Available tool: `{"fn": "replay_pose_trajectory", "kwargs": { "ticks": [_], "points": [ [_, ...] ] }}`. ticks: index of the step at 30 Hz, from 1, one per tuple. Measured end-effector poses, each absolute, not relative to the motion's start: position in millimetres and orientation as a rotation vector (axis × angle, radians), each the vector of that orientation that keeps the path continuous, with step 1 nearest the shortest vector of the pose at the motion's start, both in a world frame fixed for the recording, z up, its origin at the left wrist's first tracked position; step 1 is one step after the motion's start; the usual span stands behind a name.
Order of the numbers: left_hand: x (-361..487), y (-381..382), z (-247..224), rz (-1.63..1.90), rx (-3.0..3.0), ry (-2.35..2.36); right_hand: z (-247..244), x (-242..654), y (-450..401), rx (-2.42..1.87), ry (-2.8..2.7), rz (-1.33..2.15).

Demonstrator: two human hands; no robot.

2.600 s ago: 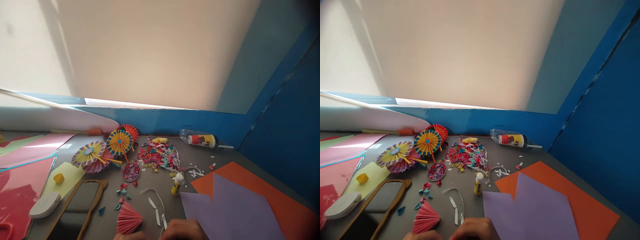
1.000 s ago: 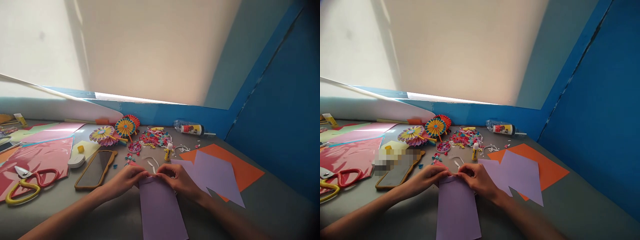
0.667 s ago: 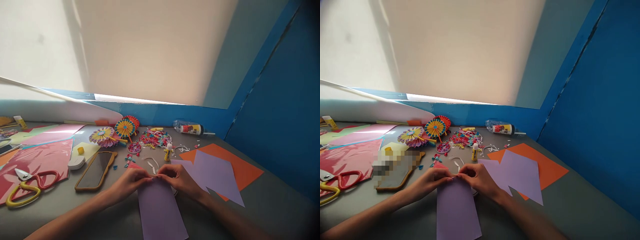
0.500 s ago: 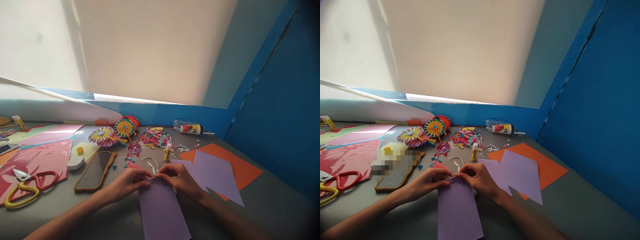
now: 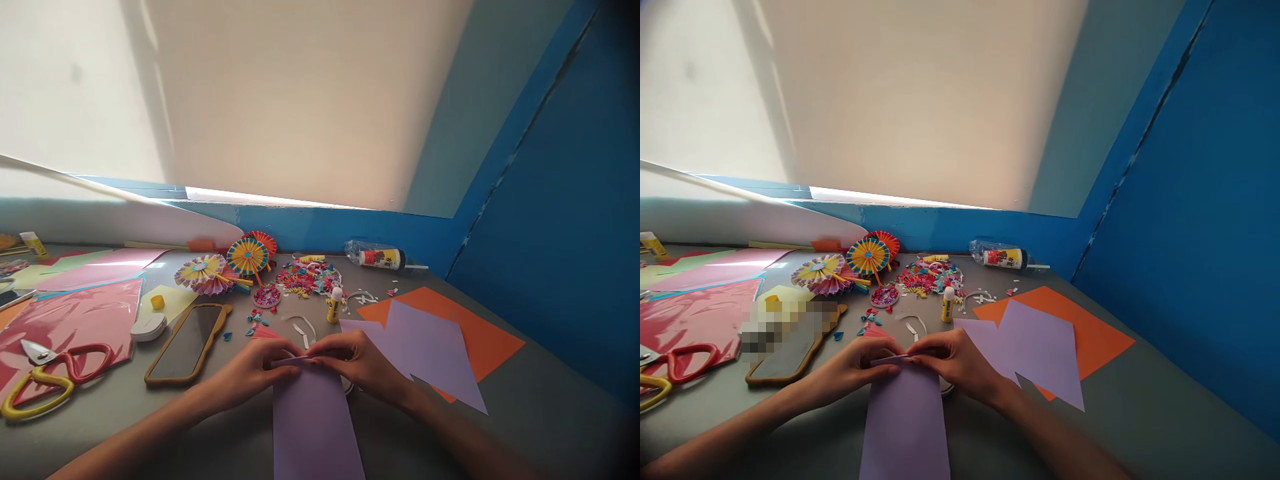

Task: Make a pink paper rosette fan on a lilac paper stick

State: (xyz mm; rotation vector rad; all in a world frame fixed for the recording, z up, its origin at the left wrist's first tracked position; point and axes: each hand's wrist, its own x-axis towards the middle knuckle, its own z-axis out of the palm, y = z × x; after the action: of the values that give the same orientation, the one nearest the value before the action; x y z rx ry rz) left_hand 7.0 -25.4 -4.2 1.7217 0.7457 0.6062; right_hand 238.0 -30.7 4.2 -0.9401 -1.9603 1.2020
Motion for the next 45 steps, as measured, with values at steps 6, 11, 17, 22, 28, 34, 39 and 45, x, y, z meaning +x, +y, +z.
{"fn": "replay_pose_trajectory", "kwargs": {
  "ticks": [6, 11, 17, 22, 28, 34, 39, 45],
  "points": [
    [4.3, -22.1, 0.5, 0.668, 1.614, 0.698, 1.2, 242.3, -26.7, -0.791, -2.043, 1.038],
    [7.0, -20.4, 3.1, 0.675, 1.622, 0.810, 1.0, 243.9, -24.2, -0.725, -2.140, 0.902],
    [5.5, -18.9, -6.2, 0.745, 1.631, 0.798, 1.9, 235.7, -28.2, -0.911, -1.896, 1.163],
    [6.4, -19.1, -10.5, 0.723, 1.707, 0.871, -1.0, 230.0, -28.0, -1.014, -1.743, 1.287],
    [9.0, -19.4, -11.7, 0.672, 1.788, 0.865, 0.7, 230.0, -29.3, -1.095, -1.817, 1.258],
    [8.1, -23.4, -6.0, 0.594, 1.702, 0.731, 3.4, 233.0, -30.6, -1.136, -1.873, 1.129],
    [3.4, -22.8, 0.1, 0.579, 1.714, 0.699, 2.2, 237.0, -29.9, -0.980, -1.875, 1.259],
    [3.3, -21.1, 5.7, 0.624, 1.723, 0.796, 3.5, 239.5, -28.0, -0.857, -1.971, 1.102]
  ]
}}
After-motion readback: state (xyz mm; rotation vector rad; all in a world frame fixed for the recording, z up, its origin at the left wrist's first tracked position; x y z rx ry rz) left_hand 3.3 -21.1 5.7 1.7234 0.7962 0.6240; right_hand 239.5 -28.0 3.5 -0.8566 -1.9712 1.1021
